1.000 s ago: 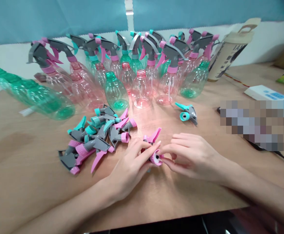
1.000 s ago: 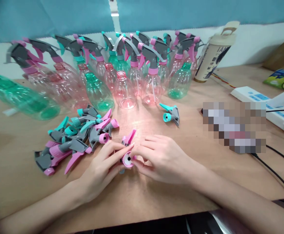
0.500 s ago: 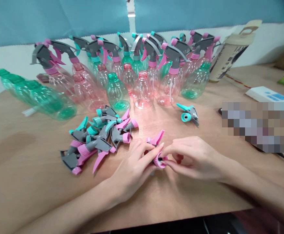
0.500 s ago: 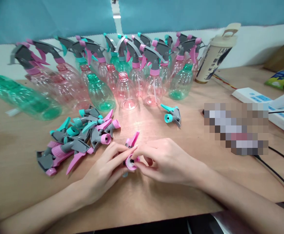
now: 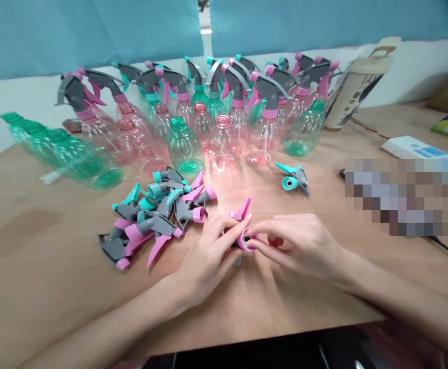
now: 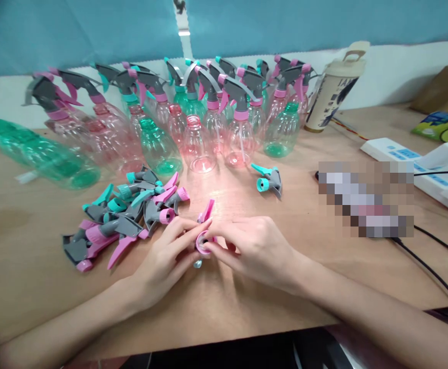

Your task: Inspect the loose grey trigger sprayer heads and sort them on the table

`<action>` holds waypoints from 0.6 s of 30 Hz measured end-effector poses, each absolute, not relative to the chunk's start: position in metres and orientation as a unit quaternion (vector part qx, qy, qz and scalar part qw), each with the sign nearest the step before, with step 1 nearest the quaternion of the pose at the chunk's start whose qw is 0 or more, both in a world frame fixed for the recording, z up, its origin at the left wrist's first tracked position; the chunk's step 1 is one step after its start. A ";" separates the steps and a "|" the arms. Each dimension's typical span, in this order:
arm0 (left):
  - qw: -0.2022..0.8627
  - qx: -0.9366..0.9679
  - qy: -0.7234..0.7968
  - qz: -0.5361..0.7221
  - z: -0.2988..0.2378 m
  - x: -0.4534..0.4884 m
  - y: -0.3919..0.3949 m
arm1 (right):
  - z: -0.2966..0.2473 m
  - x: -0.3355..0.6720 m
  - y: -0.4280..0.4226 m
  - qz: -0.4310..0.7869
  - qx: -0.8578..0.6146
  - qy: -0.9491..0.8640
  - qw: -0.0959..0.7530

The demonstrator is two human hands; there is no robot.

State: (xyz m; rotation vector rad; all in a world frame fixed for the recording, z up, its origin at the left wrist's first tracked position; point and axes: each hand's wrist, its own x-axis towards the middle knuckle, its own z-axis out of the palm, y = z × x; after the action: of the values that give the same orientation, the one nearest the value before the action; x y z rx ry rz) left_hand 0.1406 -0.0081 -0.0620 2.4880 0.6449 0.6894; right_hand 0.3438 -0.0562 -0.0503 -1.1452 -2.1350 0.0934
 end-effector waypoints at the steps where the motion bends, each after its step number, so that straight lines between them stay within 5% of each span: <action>1: 0.232 0.909 0.242 0.249 -0.061 0.141 -0.008 | -0.049 0.346 -0.055 0.033 -0.443 -0.832 0.333; 9: 0.225 0.908 0.255 0.242 -0.060 0.142 -0.008 | -0.026 0.349 -0.040 0.026 -0.419 -0.894 0.158; 18: 0.242 0.901 0.253 0.256 -0.060 0.141 -0.009 | -0.046 0.332 -0.052 0.269 -0.519 -0.741 0.330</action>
State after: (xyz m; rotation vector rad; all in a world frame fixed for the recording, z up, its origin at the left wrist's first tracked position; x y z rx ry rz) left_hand 0.1411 -0.0088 -0.0595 2.4625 0.6924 0.7008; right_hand 0.3317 -0.0522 -0.0463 -1.3577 -1.9395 0.7042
